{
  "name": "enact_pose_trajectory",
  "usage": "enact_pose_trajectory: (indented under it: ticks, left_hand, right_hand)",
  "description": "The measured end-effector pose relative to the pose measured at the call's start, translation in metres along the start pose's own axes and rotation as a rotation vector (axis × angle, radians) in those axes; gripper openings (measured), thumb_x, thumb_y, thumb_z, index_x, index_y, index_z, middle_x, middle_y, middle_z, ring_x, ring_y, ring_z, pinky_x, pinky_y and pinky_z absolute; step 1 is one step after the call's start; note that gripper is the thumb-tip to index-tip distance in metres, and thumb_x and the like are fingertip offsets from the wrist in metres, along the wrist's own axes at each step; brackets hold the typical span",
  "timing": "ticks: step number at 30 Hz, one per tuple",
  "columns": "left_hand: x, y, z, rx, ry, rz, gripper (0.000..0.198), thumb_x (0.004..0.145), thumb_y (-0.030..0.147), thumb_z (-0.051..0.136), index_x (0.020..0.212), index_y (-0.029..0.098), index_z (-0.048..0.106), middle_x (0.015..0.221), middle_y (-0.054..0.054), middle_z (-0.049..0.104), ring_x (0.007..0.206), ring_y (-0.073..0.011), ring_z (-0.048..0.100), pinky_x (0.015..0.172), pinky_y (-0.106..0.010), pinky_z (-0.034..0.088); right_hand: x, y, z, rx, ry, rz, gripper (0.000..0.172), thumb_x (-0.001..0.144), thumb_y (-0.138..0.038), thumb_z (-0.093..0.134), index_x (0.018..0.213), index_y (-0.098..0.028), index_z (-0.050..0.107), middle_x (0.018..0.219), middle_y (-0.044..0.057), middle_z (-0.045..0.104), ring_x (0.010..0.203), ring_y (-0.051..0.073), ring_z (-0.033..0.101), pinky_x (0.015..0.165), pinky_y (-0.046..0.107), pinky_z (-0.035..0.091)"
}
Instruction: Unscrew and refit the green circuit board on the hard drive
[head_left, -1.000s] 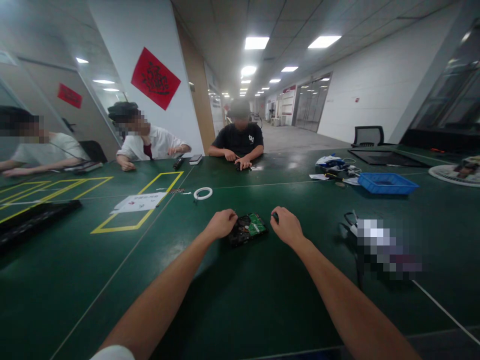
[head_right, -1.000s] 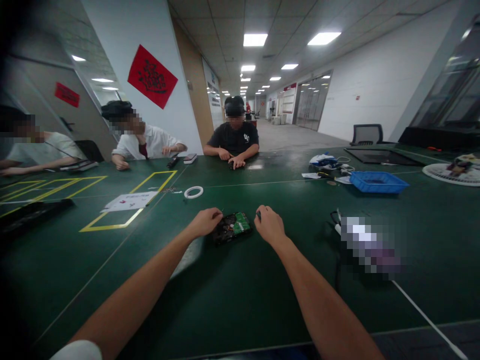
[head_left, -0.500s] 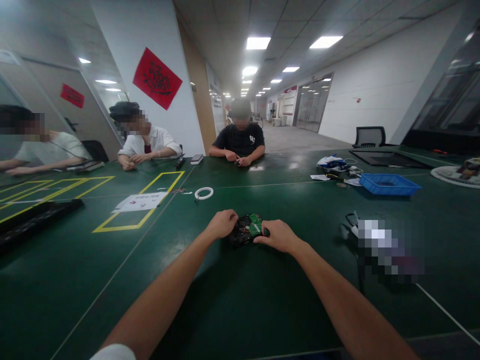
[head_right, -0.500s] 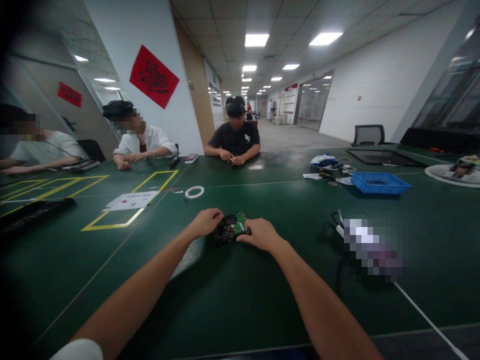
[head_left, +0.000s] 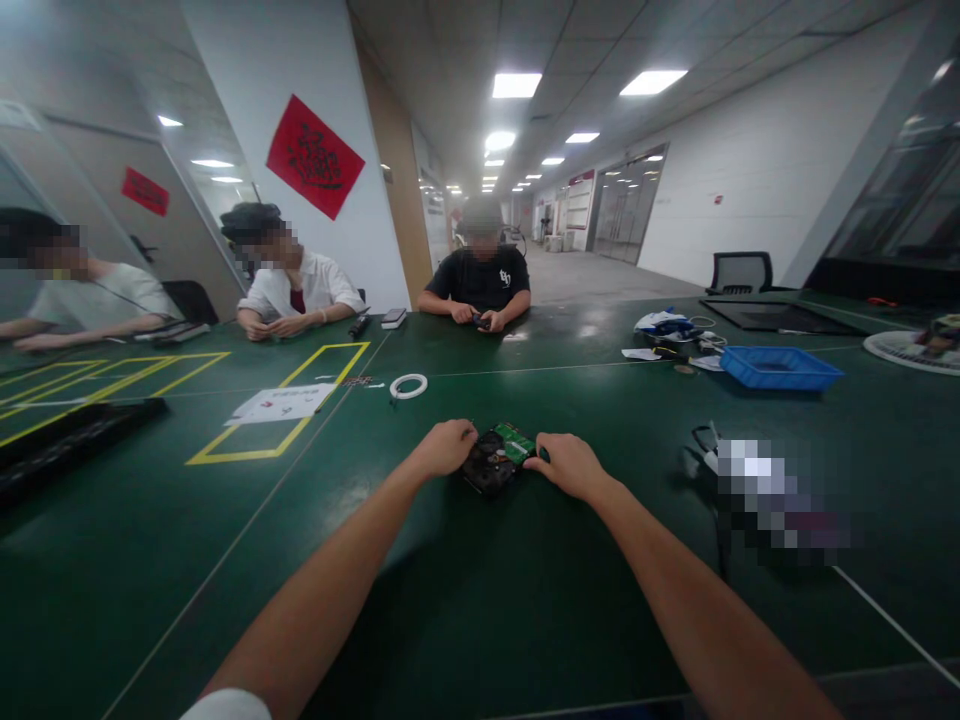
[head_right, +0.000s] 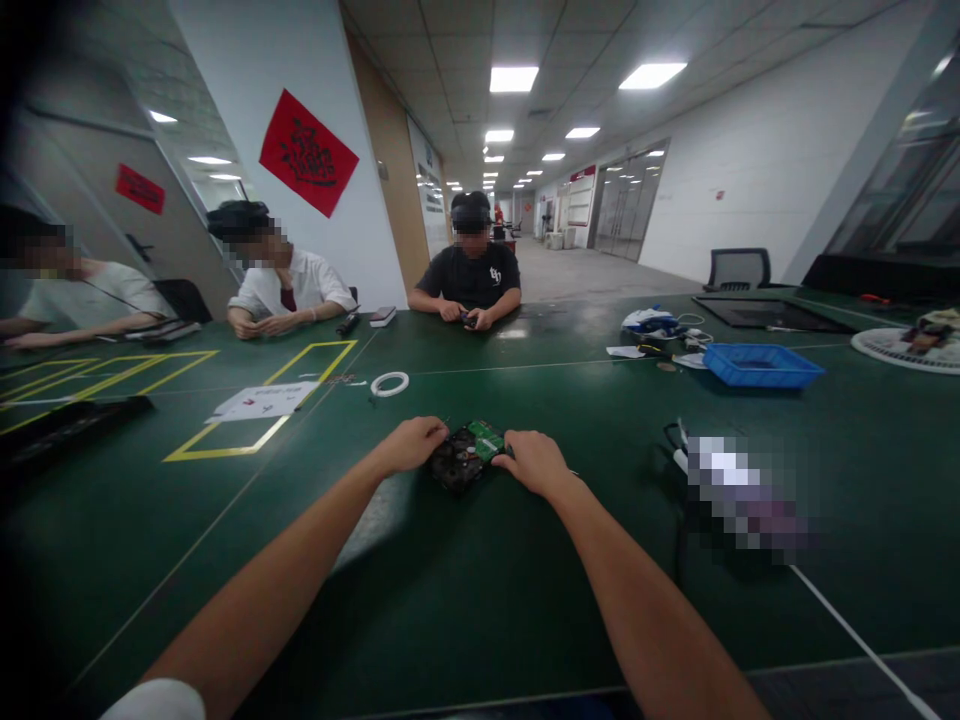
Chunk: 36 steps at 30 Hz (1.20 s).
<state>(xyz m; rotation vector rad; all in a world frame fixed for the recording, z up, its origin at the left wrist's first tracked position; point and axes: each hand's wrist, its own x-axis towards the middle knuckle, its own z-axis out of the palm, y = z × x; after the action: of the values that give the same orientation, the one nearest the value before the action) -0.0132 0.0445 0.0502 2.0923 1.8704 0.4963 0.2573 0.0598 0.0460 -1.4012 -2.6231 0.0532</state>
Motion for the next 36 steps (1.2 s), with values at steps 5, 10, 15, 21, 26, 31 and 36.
enact_pose_trajectory:
  ticks: [5, 10, 15, 21, 26, 31, 36]
  left_hand:
    - [0.004, -0.017, 0.010, -0.033, 0.029, -0.126, 0.028, 0.099, 0.025, 0.044, 0.112, 0.020, 0.067, 0.089, -0.005, 0.075, 0.071, -0.0158, 0.069, 0.068, -0.024, 0.050]
    - [0.009, -0.031, 0.024, 0.037, 0.167, -0.210, 0.023, 0.094, 0.025, 0.056, 0.113, 0.020, 0.068, 0.111, -0.011, 0.071, 0.103, -0.0227, 0.066, 0.089, -0.031, 0.049]
    - [0.020, -0.026, 0.037, 0.066, 0.216, -0.219, 0.027, 0.092, 0.028, 0.059, 0.117, 0.022, 0.068, 0.114, -0.010, 0.068, 0.106, -0.0223, 0.064, 0.091, -0.030, 0.047]
    - [0.033, -0.019, 0.041, 0.091, 0.267, -0.303, 0.023, 0.095, 0.036, 0.052, 0.108, 0.025, 0.069, 0.113, -0.010, 0.068, 0.104, -0.0243, 0.065, 0.082, -0.031, 0.048]
    - [0.034, -0.022, 0.041, 0.086, 0.262, -0.322, 0.022, 0.096, 0.038, 0.051, 0.100, 0.025, 0.069, 0.110, -0.009, 0.070, 0.100, -0.0237, 0.066, 0.080, -0.031, 0.048]
    - [0.033, -0.026, 0.040, 0.061, 0.270, -0.316, 0.025, 0.097, 0.037, 0.048, 0.103, 0.023, 0.068, 0.113, -0.010, 0.069, 0.101, -0.0235, 0.066, 0.082, -0.031, 0.048]
    - [0.031, -0.032, 0.038, 0.018, 0.285, -0.315, 0.026, 0.098, 0.038, 0.048, 0.104, 0.021, 0.068, 0.110, -0.011, 0.071, 0.102, -0.0241, 0.066, 0.083, -0.031, 0.048]
  right_hand:
    - [0.000, 0.010, 0.002, -0.012, -0.026, 0.086, 0.028, 0.097, -0.049, 0.055, 0.101, -0.022, 0.064, 0.105, 0.009, 0.071, 0.092, 0.023, 0.066, 0.071, 0.029, 0.041]
    - [0.000, 0.009, 0.005, 0.000, -0.052, 0.109, 0.028, 0.098, -0.046, 0.051, 0.103, -0.022, 0.064, 0.105, 0.010, 0.071, 0.093, 0.024, 0.066, 0.070, 0.029, 0.042]
    - [-0.001, 0.008, 0.007, 0.026, -0.061, 0.135, 0.028, 0.099, -0.044, 0.049, 0.107, -0.022, 0.062, 0.104, 0.010, 0.071, 0.091, 0.023, 0.066, 0.068, 0.029, 0.042]
    - [0.000, 0.008, 0.011, 0.021, -0.054, 0.145, 0.027, 0.099, -0.044, 0.048, 0.107, -0.022, 0.061, 0.103, 0.010, 0.071, 0.092, 0.025, 0.066, 0.071, 0.031, 0.042]
    - [0.000, 0.007, 0.010, 0.022, -0.071, 0.156, 0.028, 0.100, -0.045, 0.047, 0.109, -0.022, 0.061, 0.104, 0.010, 0.071, 0.095, 0.026, 0.066, 0.075, 0.032, 0.043]
    - [-0.001, 0.008, 0.009, 0.025, -0.065, 0.149, 0.028, 0.100, -0.044, 0.047, 0.108, -0.021, 0.062, 0.104, 0.011, 0.071, 0.094, 0.025, 0.066, 0.073, 0.031, 0.043]
    - [-0.001, 0.009, 0.009, 0.040, -0.055, 0.137, 0.026, 0.099, -0.044, 0.050, 0.106, -0.022, 0.062, 0.103, 0.009, 0.071, 0.093, 0.024, 0.067, 0.072, 0.031, 0.043]
